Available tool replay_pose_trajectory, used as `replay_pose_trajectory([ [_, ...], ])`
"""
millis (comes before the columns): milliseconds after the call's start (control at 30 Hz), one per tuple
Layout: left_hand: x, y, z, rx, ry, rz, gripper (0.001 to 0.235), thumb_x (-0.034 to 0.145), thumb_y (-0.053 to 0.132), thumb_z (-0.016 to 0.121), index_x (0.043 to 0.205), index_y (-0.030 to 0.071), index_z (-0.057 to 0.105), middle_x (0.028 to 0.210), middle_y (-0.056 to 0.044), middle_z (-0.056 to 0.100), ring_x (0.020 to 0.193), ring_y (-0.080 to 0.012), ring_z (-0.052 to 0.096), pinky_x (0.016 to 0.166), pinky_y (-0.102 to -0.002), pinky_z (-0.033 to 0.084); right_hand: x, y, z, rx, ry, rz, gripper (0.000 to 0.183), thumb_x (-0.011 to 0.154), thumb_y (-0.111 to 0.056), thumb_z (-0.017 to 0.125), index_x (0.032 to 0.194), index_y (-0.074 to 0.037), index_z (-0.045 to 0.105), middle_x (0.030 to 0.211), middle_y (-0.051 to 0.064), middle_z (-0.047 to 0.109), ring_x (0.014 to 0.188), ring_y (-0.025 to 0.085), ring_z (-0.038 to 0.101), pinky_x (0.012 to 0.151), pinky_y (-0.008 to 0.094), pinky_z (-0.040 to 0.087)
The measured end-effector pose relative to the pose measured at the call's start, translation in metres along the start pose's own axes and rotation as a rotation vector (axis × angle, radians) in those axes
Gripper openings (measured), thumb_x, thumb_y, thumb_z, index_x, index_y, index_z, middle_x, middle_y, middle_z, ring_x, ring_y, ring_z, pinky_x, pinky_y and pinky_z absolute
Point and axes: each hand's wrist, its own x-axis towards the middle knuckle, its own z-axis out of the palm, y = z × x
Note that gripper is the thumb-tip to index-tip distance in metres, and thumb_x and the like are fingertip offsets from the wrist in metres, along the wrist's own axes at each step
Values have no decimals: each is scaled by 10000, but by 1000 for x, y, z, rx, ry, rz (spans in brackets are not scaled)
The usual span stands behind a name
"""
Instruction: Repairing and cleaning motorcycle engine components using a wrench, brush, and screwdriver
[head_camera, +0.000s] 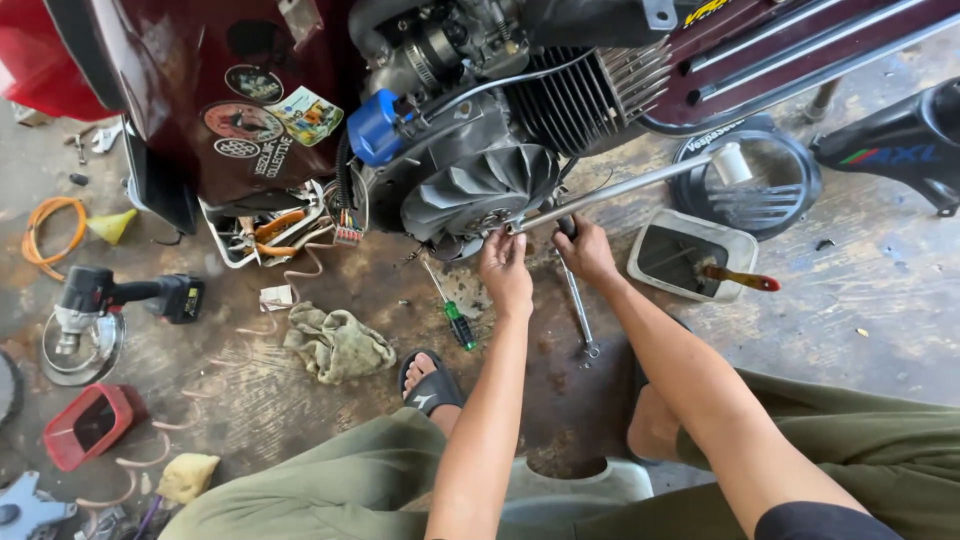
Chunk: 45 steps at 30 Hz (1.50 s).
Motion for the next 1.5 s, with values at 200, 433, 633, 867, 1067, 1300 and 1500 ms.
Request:
replay_pose_trajectory([
  [200, -9, 10, 1, -4, 9, -3, 382, 931, 83, 760, 1283, 19, 626, 1123, -129, 692, 1108, -193, 699, 942, -354, 567, -7, -9, 1, 9, -16, -26, 296, 820, -323, 727, 912, -45, 682, 762, 264, 661, 835, 461, 691, 692, 545, 501],
  [433, -10, 3, 5, -17, 35, 15, 358, 944, 92, 741, 1279, 50, 620, 1134, -117, 702, 1116, -177, 692, 963, -334, 556, -4, -8, -1, 23, -11, -2, 263, 811, -309, 730, 911, -69, 690, 769, 242, 674, 827, 428, 699, 688, 529, 509],
  [633, -11, 4, 6, -15, 43, 12, 359, 949, 92, 737, 1286, 44, 622, 1147, -132, 695, 1134, -205, 688, 964, -359, 557, -2, -7, 0, 17, -13, 26, 277, 814, -301, 707, 908, -40, 695, 742, 256, 657, 813, 439, 693, 693, 531, 510],
  [867, -10, 10, 3, -10, 39, 6, 364, 930, 84, 761, 1273, 43, 646, 1128, -136, 711, 1109, -199, 700, 953, -348, 568, -5, -7, 5, 20, -27, 0, 319, 823, -328, 720, 944, -34, 700, 768, 271, 673, 846, 466, 694, 695, 565, 490],
  [1067, -11, 10, -1, 11, 26, 19, 340, 932, 78, 759, 1256, 30, 666, 1120, -163, 743, 1102, -223, 716, 941, -351, 579, -13, -16, 0, 59, -25, -53, 275, 822, -294, 732, 907, -35, 698, 713, 261, 645, 747, 424, 685, 644, 520, 502],
  [1300, -9, 12, 0, -7, 4, 6, 311, 927, 72, 763, 1223, 42, 675, 1088, -143, 768, 1086, -202, 721, 943, -346, 579, -8, -12, 10, 80, -28, -20, 218, 833, -269, 722, 857, -52, 714, 653, 200, 636, 667, 315, 668, 591, 453, 507],
  [1500, -7, 2, 0, -34, 4, 54, 287, 917, 38, 754, 1191, 47, 673, 1031, -116, 779, 1017, -170, 736, 906, -331, 579, -10, -14, 11, 94, -22, 50, 288, 855, -284, 732, 823, -1, 692, 608, 190, 602, 617, 275, 615, 560, 453, 488],
])
